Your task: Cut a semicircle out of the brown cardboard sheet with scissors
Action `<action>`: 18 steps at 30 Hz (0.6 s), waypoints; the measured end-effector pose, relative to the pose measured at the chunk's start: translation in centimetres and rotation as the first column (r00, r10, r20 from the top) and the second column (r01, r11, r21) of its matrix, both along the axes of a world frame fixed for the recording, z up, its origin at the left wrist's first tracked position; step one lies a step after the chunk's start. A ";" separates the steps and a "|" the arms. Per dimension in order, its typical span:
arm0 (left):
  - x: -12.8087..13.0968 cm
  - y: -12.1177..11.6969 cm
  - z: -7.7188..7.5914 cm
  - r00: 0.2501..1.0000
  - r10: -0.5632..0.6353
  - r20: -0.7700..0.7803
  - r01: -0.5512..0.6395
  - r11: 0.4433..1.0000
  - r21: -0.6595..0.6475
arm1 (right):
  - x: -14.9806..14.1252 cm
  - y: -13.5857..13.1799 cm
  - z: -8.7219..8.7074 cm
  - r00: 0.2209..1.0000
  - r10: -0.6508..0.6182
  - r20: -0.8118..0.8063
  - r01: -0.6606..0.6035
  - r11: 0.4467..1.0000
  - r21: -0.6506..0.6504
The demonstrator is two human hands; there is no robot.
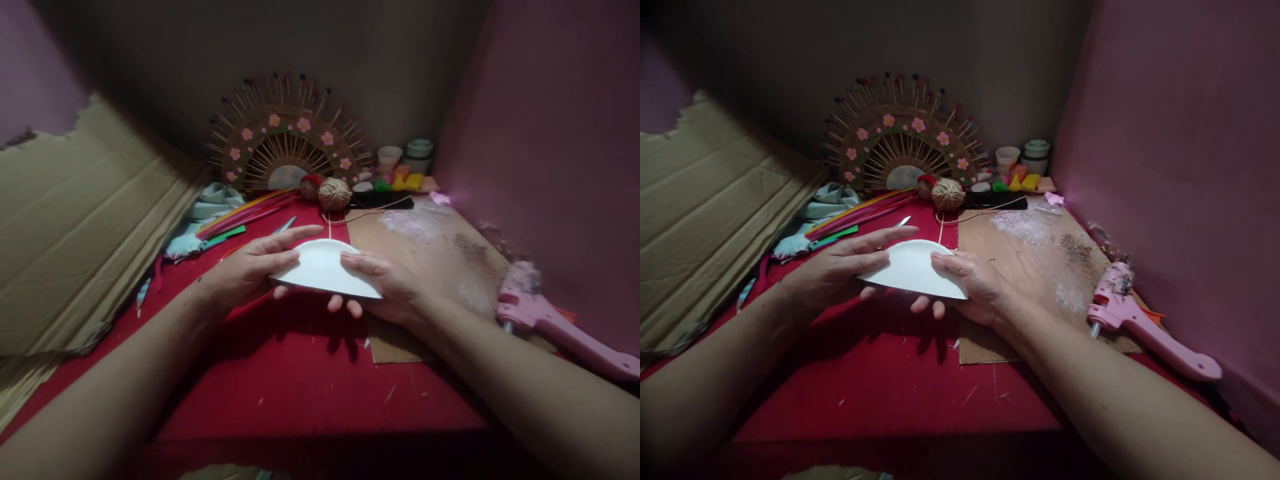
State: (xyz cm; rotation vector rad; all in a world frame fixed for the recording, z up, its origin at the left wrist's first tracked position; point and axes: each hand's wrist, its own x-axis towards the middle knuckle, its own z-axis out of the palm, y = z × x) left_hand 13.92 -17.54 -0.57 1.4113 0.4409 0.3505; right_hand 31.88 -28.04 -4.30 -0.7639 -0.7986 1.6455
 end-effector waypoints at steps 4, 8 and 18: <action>-0.1 0.0 0.0 1.000 0.015 -0.027 -0.014 1.000 0.027 | 0.1 0.0 0.2 1.000 0.015 -0.012 -0.015 1.000 -0.002; -0.2 -0.1 0.3 0.995 -0.014 -0.100 0.017 1.000 0.023 | 0.1 0.1 0.3 1.000 0.019 0.001 -0.019 1.000 -0.021; -0.3 0.1 -0.3 0.990 -0.032 -0.140 0.055 0.986 0.158 | -0.4 -0.1 0.1 0.999 0.007 0.045 -0.006 1.000 -0.016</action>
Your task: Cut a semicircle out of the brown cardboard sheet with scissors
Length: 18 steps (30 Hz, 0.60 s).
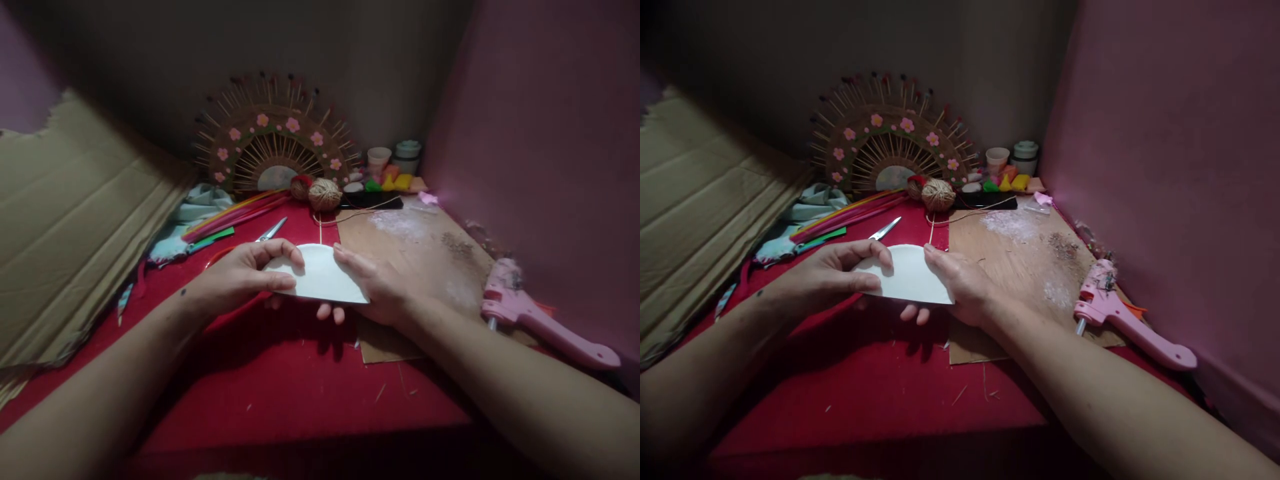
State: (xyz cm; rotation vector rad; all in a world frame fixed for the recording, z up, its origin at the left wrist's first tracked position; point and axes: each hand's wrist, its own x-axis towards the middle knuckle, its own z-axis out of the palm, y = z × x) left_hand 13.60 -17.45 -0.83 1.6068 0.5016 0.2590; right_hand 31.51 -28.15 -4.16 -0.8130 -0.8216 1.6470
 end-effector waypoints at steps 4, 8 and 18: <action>-0.2 0.5 -0.4 0.998 -0.046 0.042 0.048 0.997 -0.055 | -0.1 -0.1 0.0 1.000 -0.007 0.006 0.007 0.999 0.034; -0.6 0.8 -0.2 0.989 -0.132 0.074 0.139 0.985 -0.104 | 0.0 -0.1 -0.1 0.999 0.025 -0.020 -0.024 0.998 0.058; -0.5 1.0 -0.3 0.997 -0.075 -0.004 0.073 0.988 -0.139 | 0.0 -0.6 0.6 0.986 -0.145 0.077 0.141 0.988 0.059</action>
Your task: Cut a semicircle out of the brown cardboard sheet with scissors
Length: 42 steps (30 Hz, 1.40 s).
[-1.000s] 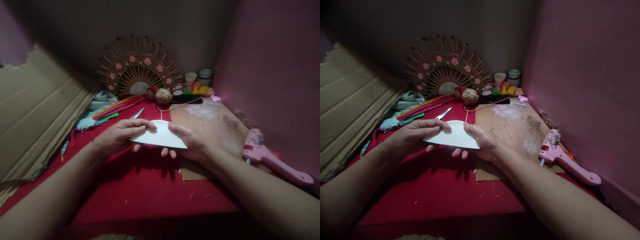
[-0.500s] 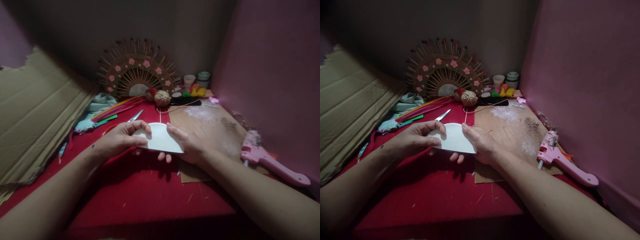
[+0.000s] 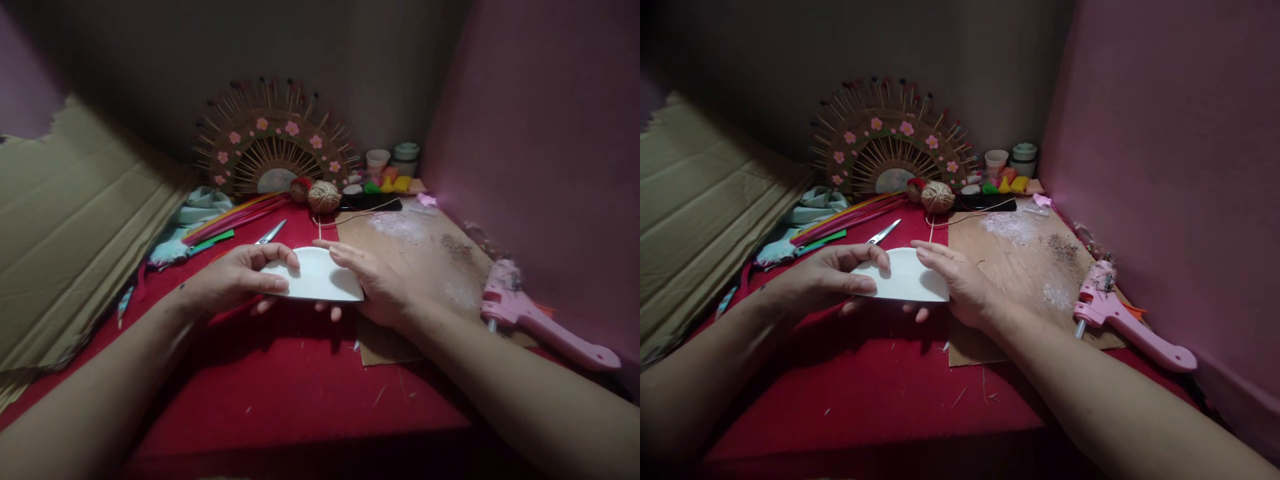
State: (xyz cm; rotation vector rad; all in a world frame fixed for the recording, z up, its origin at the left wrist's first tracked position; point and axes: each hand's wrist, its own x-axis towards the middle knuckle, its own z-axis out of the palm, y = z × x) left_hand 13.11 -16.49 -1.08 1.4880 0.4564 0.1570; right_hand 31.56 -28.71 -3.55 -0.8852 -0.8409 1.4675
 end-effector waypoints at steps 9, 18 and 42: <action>-0.8 0.6 0.7 1.000 -0.021 -0.005 0.021 1.000 0.004 | 0.0 -0.6 0.9 0.720 -0.107 0.686 0.029 0.992 0.124; -1.0 0.5 1.2 0.999 -0.046 0.010 0.046 0.998 0.035 | -0.3 -0.5 0.4 0.816 -0.076 0.573 0.021 0.995 0.101; -2.7 -1.1 2.3 0.995 -0.003 0.096 -0.052 0.820 0.570 | -0.6 -1.3 0.3 0.975 0.033 0.221 -0.060 0.991 0.118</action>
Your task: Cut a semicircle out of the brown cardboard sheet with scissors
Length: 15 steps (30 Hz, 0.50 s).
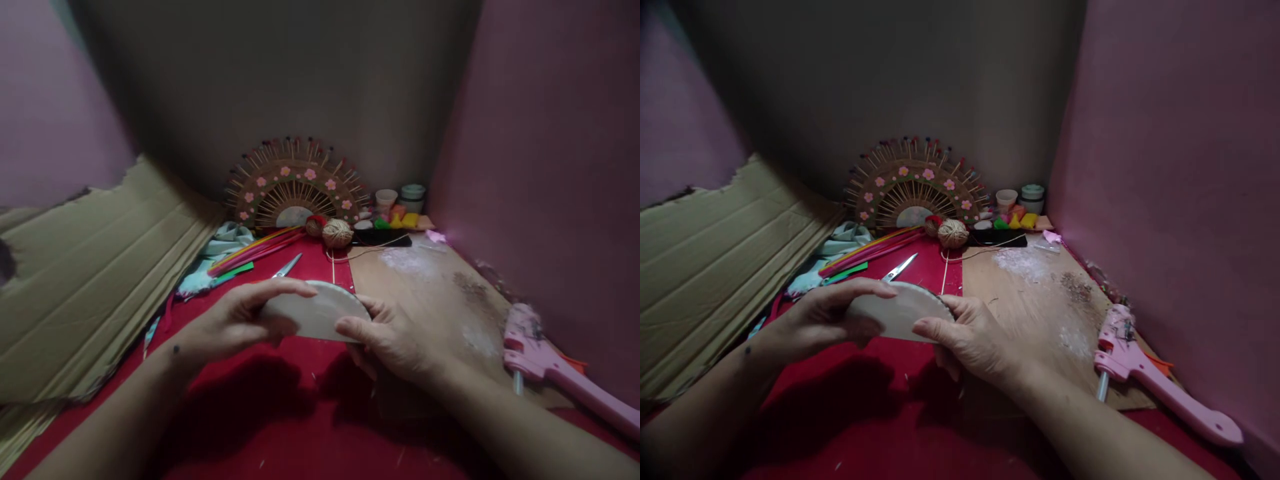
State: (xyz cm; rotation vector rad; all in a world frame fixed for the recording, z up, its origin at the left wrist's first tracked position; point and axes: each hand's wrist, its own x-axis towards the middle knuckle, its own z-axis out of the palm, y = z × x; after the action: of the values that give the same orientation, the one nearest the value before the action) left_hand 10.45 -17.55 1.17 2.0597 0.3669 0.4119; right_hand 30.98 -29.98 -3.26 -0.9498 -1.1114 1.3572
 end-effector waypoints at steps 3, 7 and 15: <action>-0.2 0.2 -0.2 1.000 -0.018 0.007 0.017 0.994 0.108 | -0.2 0.0 -0.2 1.000 -0.002 -0.011 0.002 0.999 0.041; -0.2 0.3 -0.4 0.998 -0.043 0.043 0.037 0.989 0.141 | -0.3 -0.1 -0.1 0.999 -0.021 0.029 0.019 0.997 0.070; -0.3 0.5 -0.8 1.000 0.004 0.011 -0.005 0.997 0.083 | -0.3 -0.4 0.2 0.988 -0.068 0.137 0.058 0.995 0.079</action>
State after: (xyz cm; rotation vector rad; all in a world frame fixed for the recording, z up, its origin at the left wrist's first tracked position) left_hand 10.18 -17.08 0.40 2.1367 0.3534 0.4475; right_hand 30.65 -30.39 -3.07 -1.0286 -1.2191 1.2042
